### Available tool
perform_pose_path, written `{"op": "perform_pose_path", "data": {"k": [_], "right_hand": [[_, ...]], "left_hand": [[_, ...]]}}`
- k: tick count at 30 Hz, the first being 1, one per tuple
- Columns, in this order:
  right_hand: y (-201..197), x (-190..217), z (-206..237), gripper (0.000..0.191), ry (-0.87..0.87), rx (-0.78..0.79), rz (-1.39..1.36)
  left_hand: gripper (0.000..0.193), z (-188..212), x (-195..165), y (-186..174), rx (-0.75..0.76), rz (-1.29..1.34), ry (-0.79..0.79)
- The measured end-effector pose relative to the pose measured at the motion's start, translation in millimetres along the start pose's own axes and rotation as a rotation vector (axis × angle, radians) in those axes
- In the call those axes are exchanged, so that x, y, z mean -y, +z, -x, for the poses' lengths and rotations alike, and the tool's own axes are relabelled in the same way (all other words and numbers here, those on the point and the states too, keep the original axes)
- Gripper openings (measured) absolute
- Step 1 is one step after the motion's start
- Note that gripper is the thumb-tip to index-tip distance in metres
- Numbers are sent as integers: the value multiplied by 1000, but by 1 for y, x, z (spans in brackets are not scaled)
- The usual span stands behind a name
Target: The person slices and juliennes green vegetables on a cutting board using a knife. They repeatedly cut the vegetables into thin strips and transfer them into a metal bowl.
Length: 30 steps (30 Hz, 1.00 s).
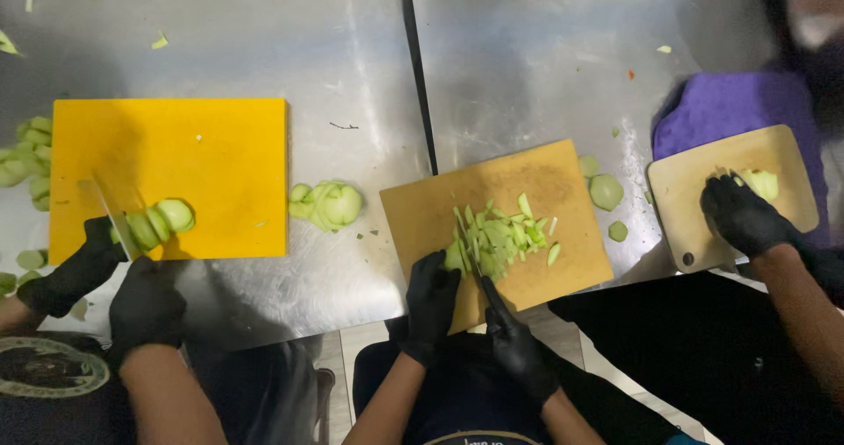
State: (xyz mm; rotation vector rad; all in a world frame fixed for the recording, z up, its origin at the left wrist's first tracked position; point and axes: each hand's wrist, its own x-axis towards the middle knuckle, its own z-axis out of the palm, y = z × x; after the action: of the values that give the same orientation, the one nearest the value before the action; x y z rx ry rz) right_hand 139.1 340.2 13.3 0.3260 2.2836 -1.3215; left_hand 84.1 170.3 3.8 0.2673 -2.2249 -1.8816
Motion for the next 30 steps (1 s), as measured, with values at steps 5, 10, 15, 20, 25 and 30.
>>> {"op": "perform_pose_path", "data": {"k": [5, 10, 15, 20, 25, 30], "right_hand": [[-11, 115, 17, 57, -27, -16, 59], [-122, 260, -184, 27, 118, -264, -1249], [-107, 268, -210, 39, 59, -24, -1189], [-102, 281, -177, 54, 45, 65, -795], [-127, 202, -159, 45, -196, -332, -523], [-152, 90, -89, 42, -211, -517, -424]], "left_hand": [[26, -8, -3, -4, -44, 22, 24], [22, -9, -7, -1, 6, 180, -131], [28, -12, -14, -1, -28, 162, -128], [31, -14, -16, -6, -25, -15, -68], [31, -11, -9, 0, -21, -5, -103], [29, -6, 2, 7, -41, 56, -104]]}}
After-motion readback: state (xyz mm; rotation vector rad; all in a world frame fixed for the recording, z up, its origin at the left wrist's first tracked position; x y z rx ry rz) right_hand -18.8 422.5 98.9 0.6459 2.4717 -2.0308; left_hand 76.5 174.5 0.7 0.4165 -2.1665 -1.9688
